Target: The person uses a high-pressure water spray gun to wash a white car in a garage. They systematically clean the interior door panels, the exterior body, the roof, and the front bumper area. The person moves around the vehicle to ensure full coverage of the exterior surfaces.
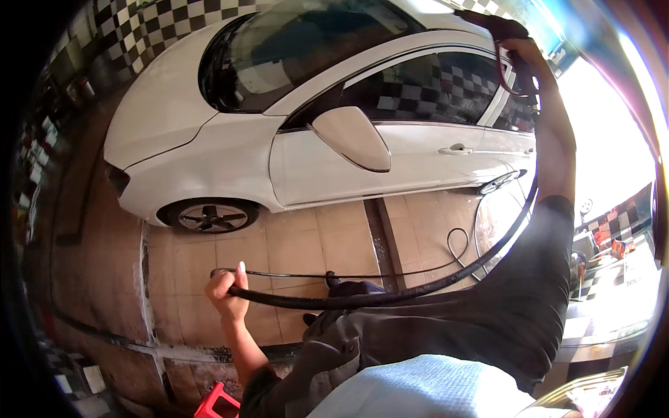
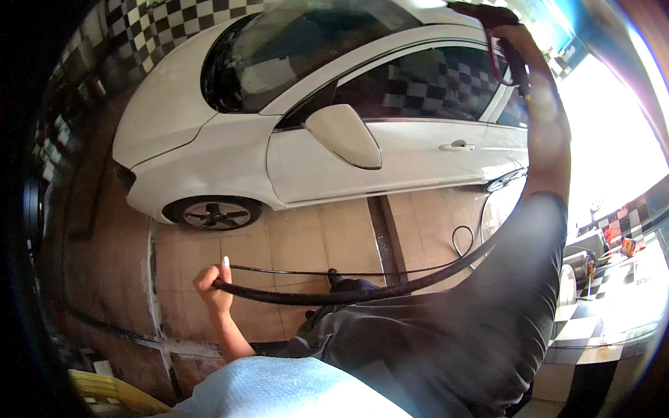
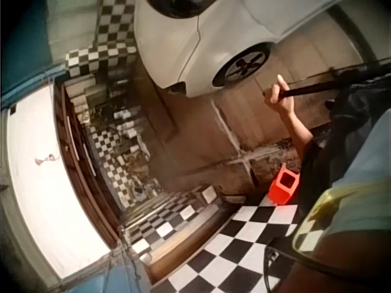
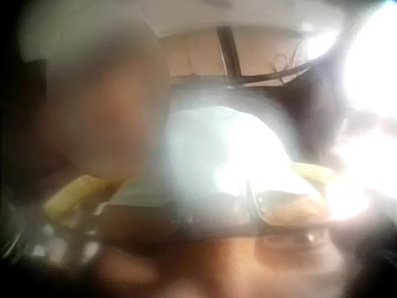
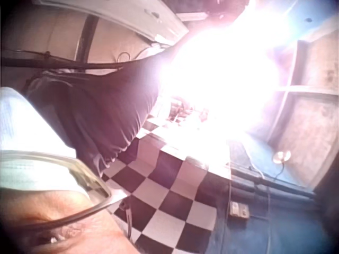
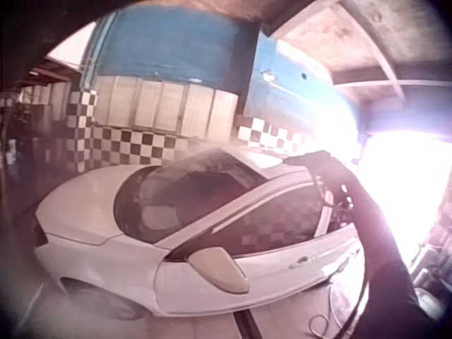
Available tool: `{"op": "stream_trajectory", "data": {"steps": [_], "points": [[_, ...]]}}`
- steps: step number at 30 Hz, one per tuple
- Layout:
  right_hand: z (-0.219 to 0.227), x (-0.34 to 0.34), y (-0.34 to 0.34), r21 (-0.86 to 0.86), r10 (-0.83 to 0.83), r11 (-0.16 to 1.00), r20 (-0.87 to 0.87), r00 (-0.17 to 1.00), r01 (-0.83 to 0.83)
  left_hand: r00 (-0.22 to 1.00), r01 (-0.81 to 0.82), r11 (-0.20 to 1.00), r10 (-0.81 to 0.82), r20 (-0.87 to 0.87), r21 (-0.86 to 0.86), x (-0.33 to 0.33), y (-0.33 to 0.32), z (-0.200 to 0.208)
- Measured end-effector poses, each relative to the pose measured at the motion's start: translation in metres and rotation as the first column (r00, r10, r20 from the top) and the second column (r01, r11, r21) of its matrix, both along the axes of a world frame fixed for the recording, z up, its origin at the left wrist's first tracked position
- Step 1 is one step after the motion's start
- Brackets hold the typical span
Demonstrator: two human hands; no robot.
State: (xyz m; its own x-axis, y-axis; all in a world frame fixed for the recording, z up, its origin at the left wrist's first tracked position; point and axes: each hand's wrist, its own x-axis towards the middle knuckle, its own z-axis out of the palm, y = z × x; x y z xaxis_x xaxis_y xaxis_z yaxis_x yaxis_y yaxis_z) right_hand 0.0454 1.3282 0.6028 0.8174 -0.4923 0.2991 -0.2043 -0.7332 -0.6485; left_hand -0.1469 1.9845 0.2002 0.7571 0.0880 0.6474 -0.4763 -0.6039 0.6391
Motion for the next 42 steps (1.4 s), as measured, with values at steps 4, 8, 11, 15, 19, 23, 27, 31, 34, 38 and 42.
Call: {"op": "stream_trajectory", "data": {"steps": [4,8,11,15,19,23,27,31,34,38,42], "points": [[0.018,-0.038,-0.038,0.027,0.007,1.0,0.009,1.0,-0.008,0.993,0.107,0.994,-0.107,-0.048,0.007,0.031,-0.031,-0.007],[0.016,-0.049,-0.053,0.102,-0.019,0.995,0.004,1.0,0.019,0.983,0.176,0.983,-0.173,-0.06,0.049,0.062,-0.06,0.008],[0.011,-0.033,-0.064,-0.113,-0.105,0.988,0.019,0.994,0.107,0.975,0.194,0.98,-0.186,-0.119,0.053,0.095,-0.08,0.015],[-0.008,0.002,-0.042,0.093,0.157,0.984,-0.041,0.987,-0.153,0.969,0.227,0.972,-0.219,-0.112,0.065,0.13,-0.097,0.014],[0.005,0.025,-0.058,0.051,0.099,0.994,-0.08,0.992,-0.096,0.95,0.296,0.954,-0.288,-0.122,0.055,0.151,-0.138,0.023],[-0.008,0.034,-0.099,-0.086,0.156,0.986,0.129,0.979,-0.145,0.953,0.275,0.959,-0.263,-0.148,0.07,0.171,-0.156,0.018],[-0.013,0.027,-0.14,-0.146,-0.037,0.989,-0.032,0.999,0.032,0.917,0.351,0.933,-0.327,-0.228,0.074,0.197,-0.165,0.016],[-0.045,-0.036,-0.04,-0.214,0.045,0.975,-0.088,0.995,-0.063,0.805,0.574,0.816,-0.546,-0.231,0.074,0.224,-0.186,0.016],[-0.069,-0.038,0.037,-0.073,0.09,0.992,-0.134,0.987,-0.1,0.768,0.633,0.763,-0.601,-0.222,0.128,0.242,-0.182,0.018],[-0.04,-0.098,-0.043,0.006,-0.141,0.99,-0.034,0.989,0.141,0.634,0.769,0.636,-0.744,-0.209,0.069,0.262,-0.182,0.017],[0.006,-0.104,0.006,0.05,-0.364,0.93,-0.03,0.931,0.365,0.606,0.784,0.621,-0.764,-0.222,-0.001,0.279,-0.153,0.002]]}}
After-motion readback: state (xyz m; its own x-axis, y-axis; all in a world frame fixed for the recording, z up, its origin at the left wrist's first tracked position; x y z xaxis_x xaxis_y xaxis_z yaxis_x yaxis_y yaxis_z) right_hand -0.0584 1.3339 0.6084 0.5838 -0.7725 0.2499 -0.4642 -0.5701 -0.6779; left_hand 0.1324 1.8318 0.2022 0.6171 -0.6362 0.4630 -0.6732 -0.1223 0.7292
